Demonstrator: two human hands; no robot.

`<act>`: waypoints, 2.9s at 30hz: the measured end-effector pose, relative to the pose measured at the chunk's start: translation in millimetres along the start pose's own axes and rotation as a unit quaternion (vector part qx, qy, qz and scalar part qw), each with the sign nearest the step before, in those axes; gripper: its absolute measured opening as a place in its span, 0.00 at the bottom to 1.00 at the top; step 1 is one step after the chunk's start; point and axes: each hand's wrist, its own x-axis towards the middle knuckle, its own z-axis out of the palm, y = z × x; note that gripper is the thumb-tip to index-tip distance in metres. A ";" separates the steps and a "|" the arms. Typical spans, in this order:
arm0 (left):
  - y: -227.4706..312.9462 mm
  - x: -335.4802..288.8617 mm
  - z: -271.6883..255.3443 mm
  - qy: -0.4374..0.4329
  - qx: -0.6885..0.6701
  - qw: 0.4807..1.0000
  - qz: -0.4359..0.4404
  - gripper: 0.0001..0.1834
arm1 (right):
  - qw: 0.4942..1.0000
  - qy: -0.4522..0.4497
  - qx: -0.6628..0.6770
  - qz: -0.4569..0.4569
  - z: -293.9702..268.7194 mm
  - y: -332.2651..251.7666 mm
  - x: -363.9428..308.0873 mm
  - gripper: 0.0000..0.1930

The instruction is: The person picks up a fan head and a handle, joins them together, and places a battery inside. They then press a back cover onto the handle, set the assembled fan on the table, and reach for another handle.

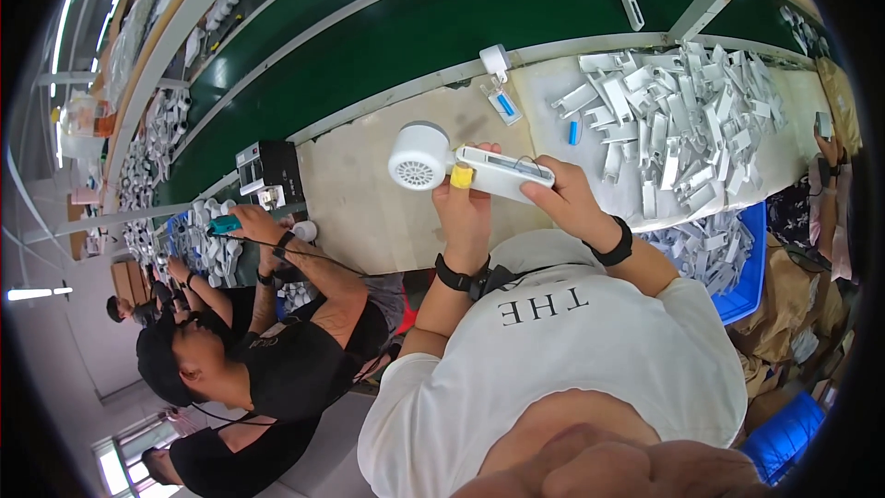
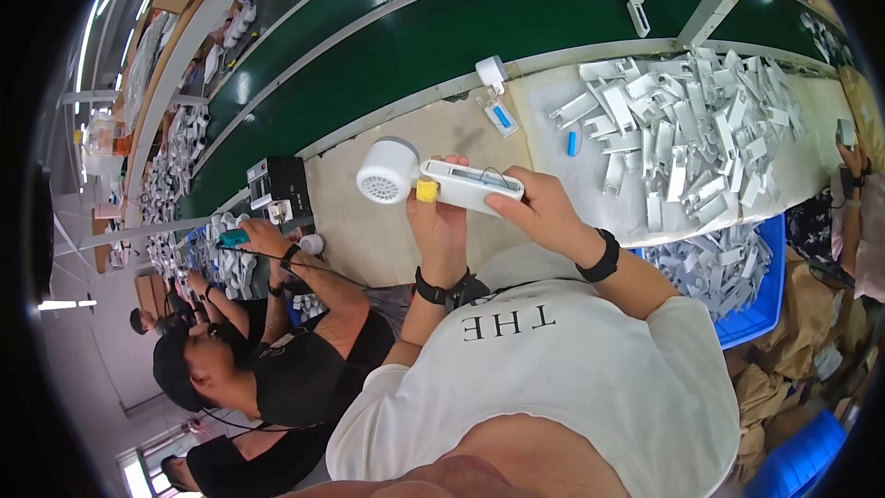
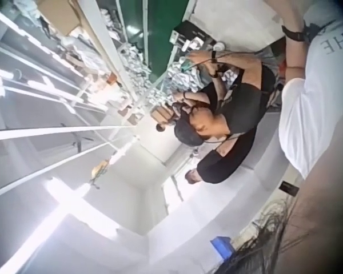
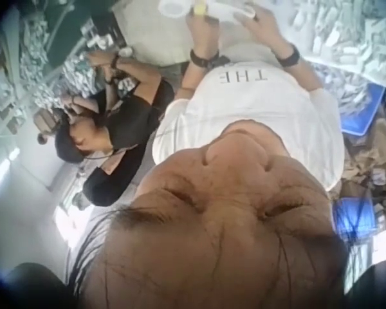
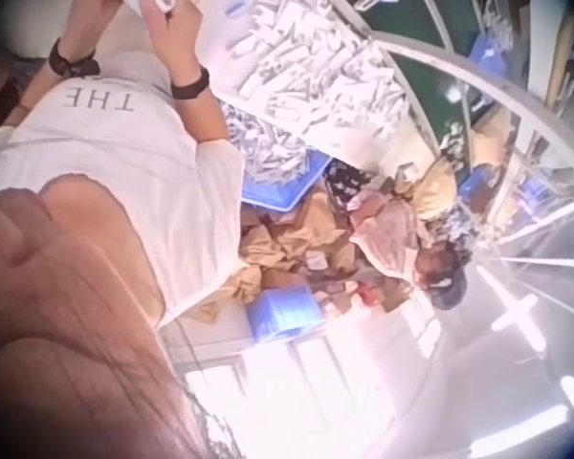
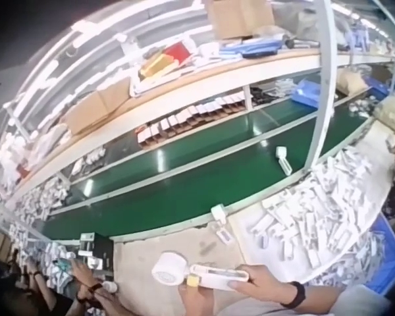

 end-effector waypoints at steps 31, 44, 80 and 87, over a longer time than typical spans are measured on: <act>-27.4 62.3 -202.6 0.119 0.607 0.781 -0.083 0.19 | 0.803 -0.262 -0.475 -0.247 -45.2 135.1 217.9 0.25; -33.9 42.0 -43.8 -0.148 0.119 0.978 -0.089 0.18 | 0.870 -0.042 -0.440 -0.220 -36.9 -7.1 96.8 0.26; 24.5 -17.0 0.7 -0.197 0.361 0.890 -0.194 0.09 | 0.914 -0.032 -0.310 -0.259 -66.3 5.3 -3.3 0.35; 18.0 -16.7 -0.8 -0.240 0.497 0.828 -0.101 0.11 | 0.988 -0.093 -0.041 -0.113 -73.9 -8.8 -2.5 0.31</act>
